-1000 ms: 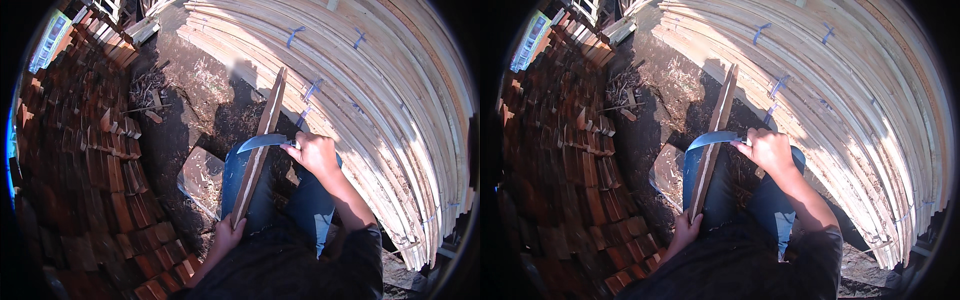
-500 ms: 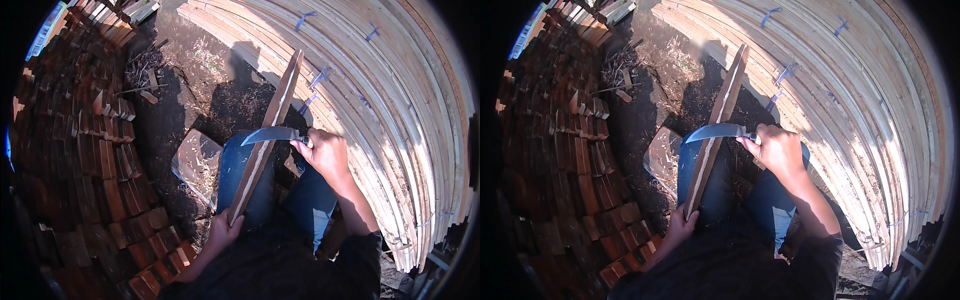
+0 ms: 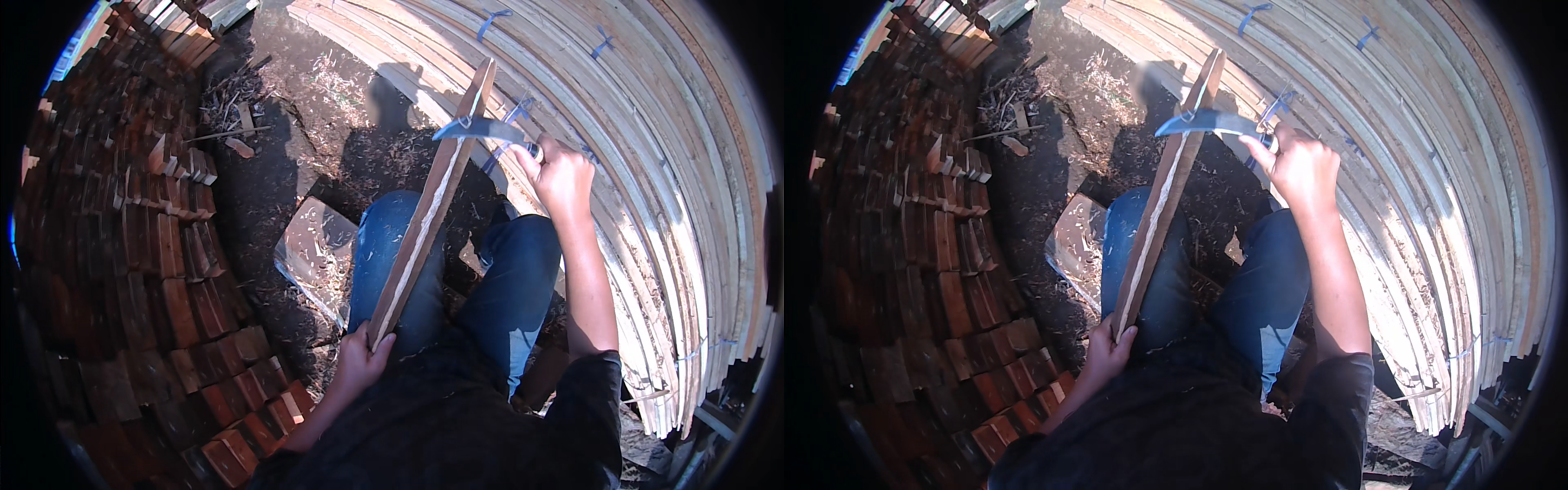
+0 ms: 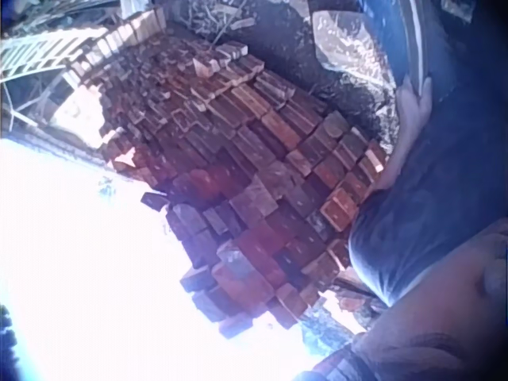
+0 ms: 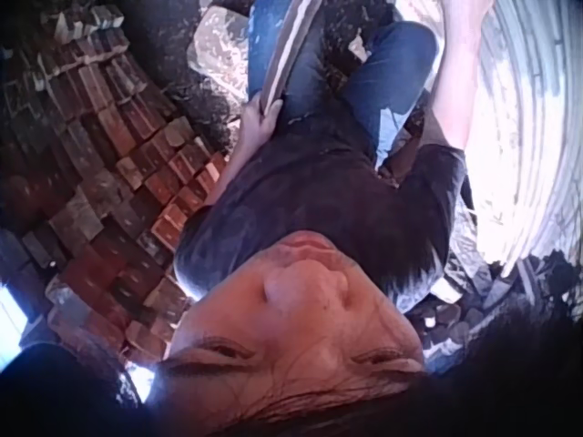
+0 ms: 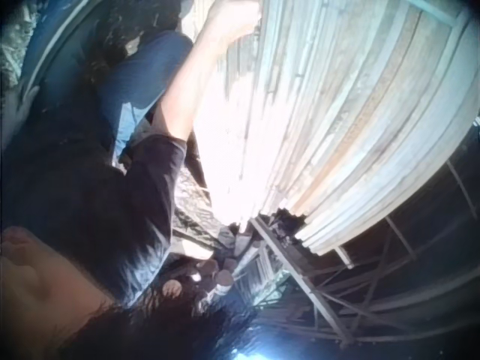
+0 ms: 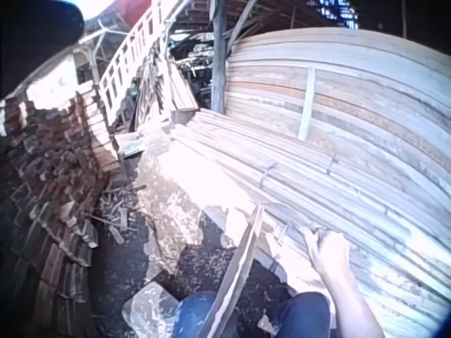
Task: The person sits on the ground and uses a curved knife to shave a long piece of wood held between their legs. They repeatedly scrape the knife along the wood's surface to remove thin shavings.
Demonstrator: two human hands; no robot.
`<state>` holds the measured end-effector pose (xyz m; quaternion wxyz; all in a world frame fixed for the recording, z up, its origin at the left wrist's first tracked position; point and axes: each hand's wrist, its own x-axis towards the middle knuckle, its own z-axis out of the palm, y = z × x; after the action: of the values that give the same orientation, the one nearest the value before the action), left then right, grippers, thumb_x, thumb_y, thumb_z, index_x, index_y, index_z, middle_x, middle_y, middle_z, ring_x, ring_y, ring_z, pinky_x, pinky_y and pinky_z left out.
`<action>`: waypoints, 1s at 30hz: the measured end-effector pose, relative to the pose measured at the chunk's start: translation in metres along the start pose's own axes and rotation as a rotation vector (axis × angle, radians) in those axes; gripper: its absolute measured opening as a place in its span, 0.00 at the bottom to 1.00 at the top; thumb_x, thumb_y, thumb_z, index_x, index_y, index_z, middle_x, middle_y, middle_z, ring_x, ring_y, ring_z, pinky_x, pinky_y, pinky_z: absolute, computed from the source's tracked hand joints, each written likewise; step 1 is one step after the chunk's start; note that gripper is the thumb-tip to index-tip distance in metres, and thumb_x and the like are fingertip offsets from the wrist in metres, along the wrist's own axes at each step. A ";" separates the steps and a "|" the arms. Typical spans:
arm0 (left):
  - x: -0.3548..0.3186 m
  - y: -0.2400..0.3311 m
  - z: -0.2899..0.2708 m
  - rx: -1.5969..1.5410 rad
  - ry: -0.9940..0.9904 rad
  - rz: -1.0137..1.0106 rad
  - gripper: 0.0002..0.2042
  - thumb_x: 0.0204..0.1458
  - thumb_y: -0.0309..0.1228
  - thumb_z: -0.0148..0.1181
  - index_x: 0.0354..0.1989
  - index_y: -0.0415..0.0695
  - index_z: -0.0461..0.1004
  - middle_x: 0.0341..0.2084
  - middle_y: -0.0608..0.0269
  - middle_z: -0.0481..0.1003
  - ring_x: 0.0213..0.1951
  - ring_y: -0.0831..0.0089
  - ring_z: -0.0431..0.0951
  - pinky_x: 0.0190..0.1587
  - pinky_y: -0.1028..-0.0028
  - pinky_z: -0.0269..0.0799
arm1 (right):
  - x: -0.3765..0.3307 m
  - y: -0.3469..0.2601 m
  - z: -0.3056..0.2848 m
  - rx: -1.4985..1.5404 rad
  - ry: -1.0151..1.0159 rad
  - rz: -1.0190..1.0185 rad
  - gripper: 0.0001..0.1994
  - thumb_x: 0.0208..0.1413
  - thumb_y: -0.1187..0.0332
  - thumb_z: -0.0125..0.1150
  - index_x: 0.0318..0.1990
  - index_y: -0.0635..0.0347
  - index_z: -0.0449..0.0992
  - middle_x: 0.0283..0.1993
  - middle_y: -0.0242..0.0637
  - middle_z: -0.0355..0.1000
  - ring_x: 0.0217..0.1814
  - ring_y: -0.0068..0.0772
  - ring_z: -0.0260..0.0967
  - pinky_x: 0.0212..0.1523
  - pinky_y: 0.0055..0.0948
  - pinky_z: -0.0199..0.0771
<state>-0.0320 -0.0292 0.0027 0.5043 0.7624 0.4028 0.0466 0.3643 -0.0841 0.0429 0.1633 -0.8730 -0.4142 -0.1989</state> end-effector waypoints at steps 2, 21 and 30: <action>0.000 0.007 -0.001 -0.029 -0.016 -0.031 0.15 0.54 0.36 0.61 0.33 0.33 0.72 0.11 0.51 0.70 0.14 0.64 0.74 0.20 0.67 0.68 | 0.038 0.076 -0.009 -0.087 -0.001 0.582 0.33 0.55 0.35 0.50 0.22 0.61 0.75 0.19 0.46 0.72 0.25 0.54 0.73 0.28 0.45 0.73; 0.002 0.001 -0.008 0.024 -0.038 0.035 0.13 0.53 0.33 0.59 0.39 0.33 0.74 0.14 0.54 0.72 0.17 0.68 0.75 0.22 0.69 0.68 | -0.033 -0.025 -0.019 0.161 -0.146 -0.122 0.30 0.43 0.37 0.64 0.18 0.60 0.69 0.14 0.36 0.64 0.16 0.44 0.67 0.19 0.37 0.67; 0.011 0.002 -0.007 0.022 -0.079 -0.028 0.14 0.53 0.33 0.60 0.39 0.32 0.73 0.16 0.49 0.74 0.19 0.62 0.78 0.24 0.67 0.70 | -0.006 -0.010 0.010 0.094 -0.039 0.044 0.29 0.47 0.36 0.61 0.19 0.58 0.73 0.13 0.37 0.67 0.16 0.41 0.71 0.18 0.36 0.69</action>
<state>-0.0263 -0.0170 0.0043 0.5118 0.7635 0.3938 0.0050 0.3547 -0.0775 0.0325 0.2005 -0.8770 -0.4069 -0.1586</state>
